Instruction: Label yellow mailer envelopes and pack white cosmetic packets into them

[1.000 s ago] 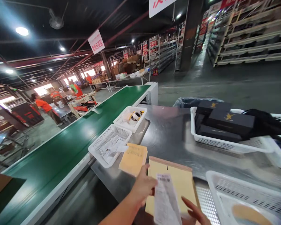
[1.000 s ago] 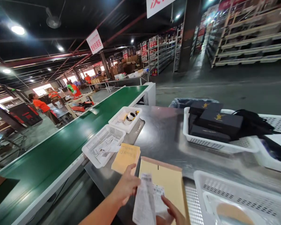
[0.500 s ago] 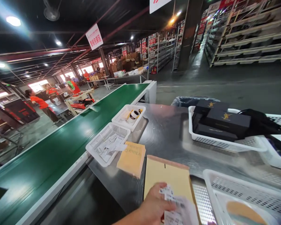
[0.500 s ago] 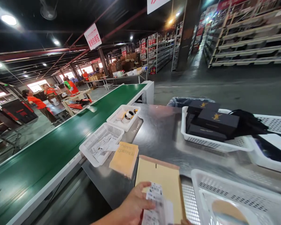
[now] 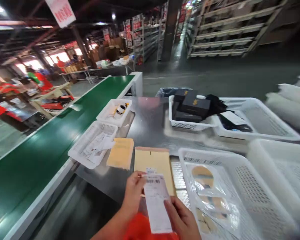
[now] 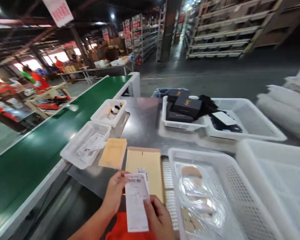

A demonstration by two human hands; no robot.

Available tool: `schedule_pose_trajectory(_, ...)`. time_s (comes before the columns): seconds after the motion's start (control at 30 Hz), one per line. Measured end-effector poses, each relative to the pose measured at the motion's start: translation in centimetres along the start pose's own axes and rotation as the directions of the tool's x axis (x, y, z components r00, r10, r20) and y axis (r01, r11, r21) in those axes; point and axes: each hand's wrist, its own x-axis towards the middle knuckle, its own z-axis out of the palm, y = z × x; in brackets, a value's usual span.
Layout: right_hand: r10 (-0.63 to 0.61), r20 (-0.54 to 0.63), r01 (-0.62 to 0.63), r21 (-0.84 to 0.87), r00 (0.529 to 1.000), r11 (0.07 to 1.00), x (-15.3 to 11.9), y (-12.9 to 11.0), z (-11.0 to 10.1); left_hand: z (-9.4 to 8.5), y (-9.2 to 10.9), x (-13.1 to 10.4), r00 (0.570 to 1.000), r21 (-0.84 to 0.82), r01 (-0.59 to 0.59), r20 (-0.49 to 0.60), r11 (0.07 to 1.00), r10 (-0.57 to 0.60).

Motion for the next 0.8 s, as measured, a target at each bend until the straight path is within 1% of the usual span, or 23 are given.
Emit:
schedule_pose_trajectory(0.07, -0.024, -0.008, 0.024, 0.013, 1.0, 1.0, 0.1, 0.1, -0.4, -0.6, 0.0, 0.0, 0.999, 0.079, 0.001, 0.051, 0.997, -0.005)
schedule_pose_trajectory(0.17, -0.035, -0.059, 0.039, 0.073, 0.998, 0.997, -0.1, 0.1, -0.3, -1.0, 0.3, -0.4, 0.984, 0.208, -0.019, 0.175, 0.978, -0.018)
schedule_pose_trajectory(0.23, -0.032, -0.084, 0.042, 0.118, 0.996, 0.992, -0.4, -0.2, -0.1, -1.0, 0.5, -0.7, 0.978, 0.278, -0.037, 0.206, 0.96, -0.022)
schedule_pose_trajectory(0.37, -0.039, -0.073, 0.048, 0.137, 0.997, 0.989, -0.9, -0.6, -0.1, -0.8, 0.8, -1.1, 0.984, 0.331, -0.044, 0.179, 0.943, -0.017)
schedule_pose_trajectory(0.53, -0.052, -0.071, 0.059, 0.088, 0.996, 0.994, -0.8, -0.3, -0.4, -1.3, 0.6, -0.9, 0.985, 0.333, 0.002, 0.163, 0.943, -0.059)
schedule_pose_trajectory(0.7, -0.061, -0.058, 0.068, 0.139, 0.996, 0.988, -0.7, -0.2, -0.3, -1.5, 0.3, -0.7, 0.982, 0.314, 0.043, 0.162, 0.948, -0.098)
schedule_pose_trajectory(0.77, -0.043, -0.069, 0.054, 0.165, 0.997, 0.985, -0.7, -0.2, -0.3, -1.4, 0.4, -0.9, 0.978, 0.312, 0.048, 0.181, 0.949, -0.109)
schedule_pose_trajectory(0.8, -0.033, -0.08, 0.047, 0.175, 0.996, 0.983, -0.7, -0.2, -0.3, -1.3, 0.5, -1.0, 0.971, 0.313, 0.047, 0.207, 0.949, -0.116)
